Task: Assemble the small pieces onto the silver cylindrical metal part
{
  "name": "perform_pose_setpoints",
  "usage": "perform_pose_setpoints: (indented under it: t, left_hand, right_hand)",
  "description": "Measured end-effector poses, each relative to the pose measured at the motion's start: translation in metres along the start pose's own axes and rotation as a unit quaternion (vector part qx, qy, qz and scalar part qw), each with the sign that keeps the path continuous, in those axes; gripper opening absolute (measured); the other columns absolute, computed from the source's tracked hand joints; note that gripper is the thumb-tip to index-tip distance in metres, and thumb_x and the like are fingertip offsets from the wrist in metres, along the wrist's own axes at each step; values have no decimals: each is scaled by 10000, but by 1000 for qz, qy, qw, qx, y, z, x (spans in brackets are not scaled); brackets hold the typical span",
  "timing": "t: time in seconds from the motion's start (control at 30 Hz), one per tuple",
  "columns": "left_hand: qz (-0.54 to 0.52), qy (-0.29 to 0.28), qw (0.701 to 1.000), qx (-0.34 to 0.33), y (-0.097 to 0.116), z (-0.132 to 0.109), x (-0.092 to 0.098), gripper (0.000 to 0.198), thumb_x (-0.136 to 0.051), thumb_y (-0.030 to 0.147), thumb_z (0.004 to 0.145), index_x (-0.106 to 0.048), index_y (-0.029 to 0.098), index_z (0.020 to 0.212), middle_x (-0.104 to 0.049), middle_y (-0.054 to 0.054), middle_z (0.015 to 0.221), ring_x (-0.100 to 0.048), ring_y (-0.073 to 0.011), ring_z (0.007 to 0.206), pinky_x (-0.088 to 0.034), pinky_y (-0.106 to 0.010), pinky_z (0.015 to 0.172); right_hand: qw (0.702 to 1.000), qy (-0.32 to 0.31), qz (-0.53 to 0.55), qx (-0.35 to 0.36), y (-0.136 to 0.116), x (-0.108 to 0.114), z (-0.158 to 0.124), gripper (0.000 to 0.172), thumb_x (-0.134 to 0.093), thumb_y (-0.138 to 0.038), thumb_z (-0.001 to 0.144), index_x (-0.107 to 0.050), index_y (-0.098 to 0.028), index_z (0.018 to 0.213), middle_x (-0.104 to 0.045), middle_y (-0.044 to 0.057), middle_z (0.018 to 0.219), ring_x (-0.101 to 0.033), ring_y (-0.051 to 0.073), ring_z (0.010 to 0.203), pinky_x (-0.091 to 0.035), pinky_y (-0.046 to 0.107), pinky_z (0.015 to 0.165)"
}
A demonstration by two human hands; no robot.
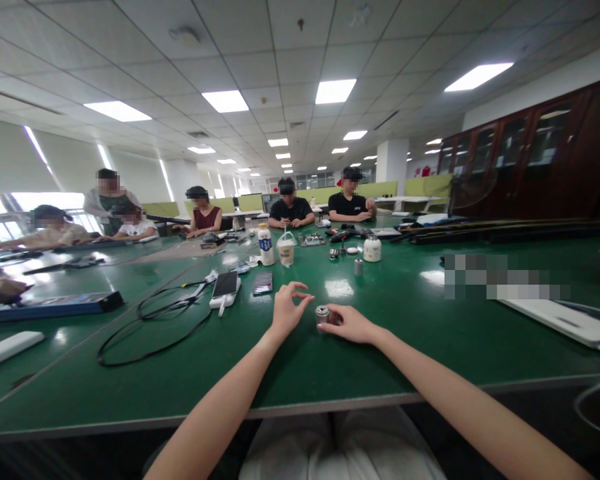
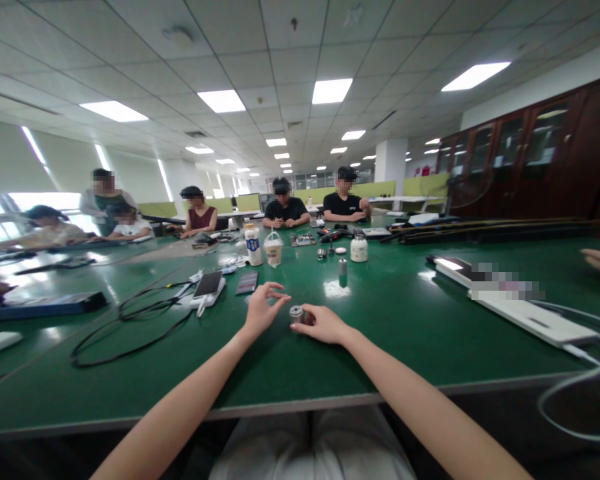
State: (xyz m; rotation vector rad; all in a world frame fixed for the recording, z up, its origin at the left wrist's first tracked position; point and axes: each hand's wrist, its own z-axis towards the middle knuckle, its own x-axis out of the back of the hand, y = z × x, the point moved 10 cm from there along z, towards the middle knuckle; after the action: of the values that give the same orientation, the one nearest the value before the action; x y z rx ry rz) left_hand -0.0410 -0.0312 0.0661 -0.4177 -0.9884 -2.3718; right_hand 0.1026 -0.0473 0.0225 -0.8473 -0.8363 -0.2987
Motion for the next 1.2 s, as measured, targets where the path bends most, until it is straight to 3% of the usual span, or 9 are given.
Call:
perform_pose_setpoints:
  t: [0.2,0.37,0.47,0.63,0.77,1.2]
  left_hand:
    - [42,-62,996,40,-47,2,-3,316,-834,209,640,-667,231,907,-777,2,711,-680,-279,876,-452,-392,856]
    - [30,-60,996,62,-56,-1,-7,290,-825,221,654,-674,223,902,-777,-15,718,-721,-279,828,-485,-389,825]
    - [-3,-46,998,50,-42,-2,-7,251,-805,231,687,-668,219,897,-775,-16,730,-733,-264,825,-509,-374,816]
    - [-77,-4,997,1,3,-7,-5,264,-733,292,791,-612,211,1012,-767,-27,853,-731,-206,865,-518,-340,874]
    - [-108,-13,994,-25,27,-13,-10,244,-746,252,773,-623,211,980,-753,-26,833,-726,-211,864,-526,-343,864]
    - [-142,-75,987,-30,39,-17,-16,192,-693,236,807,-609,200,977,-761,-48,879,-730,-213,897,-539,-349,885]
  right_hand:
    - [1000,-1,-1,4,-1,0,-1,330,-626,-516,845,-585,-188,863,-549,-33,671,-474,117,581,-327,233,535]
    - [1000,0,1,4,-1,0,0,329,-632,-512,842,-589,-186,859,-554,-31,674,-479,120,584,-328,236,537]
    - [1000,0,2,4,-1,0,0,329,-632,-511,843,-592,-185,863,-559,-28,676,-482,121,586,-333,238,544]
    - [1000,-3,8,2,1,-2,1,333,-626,-514,847,-592,-184,874,-558,-31,671,-486,121,586,-340,235,546]
    - [1000,-5,12,-4,4,-3,1,359,-635,-519,838,-611,-176,938,-572,-27,682,-485,122,586,-335,233,539]
    - [1000,4,17,-10,7,-2,1,415,-644,-544,820,-629,-163,984,-568,-22,685,-477,127,592,-328,237,537]
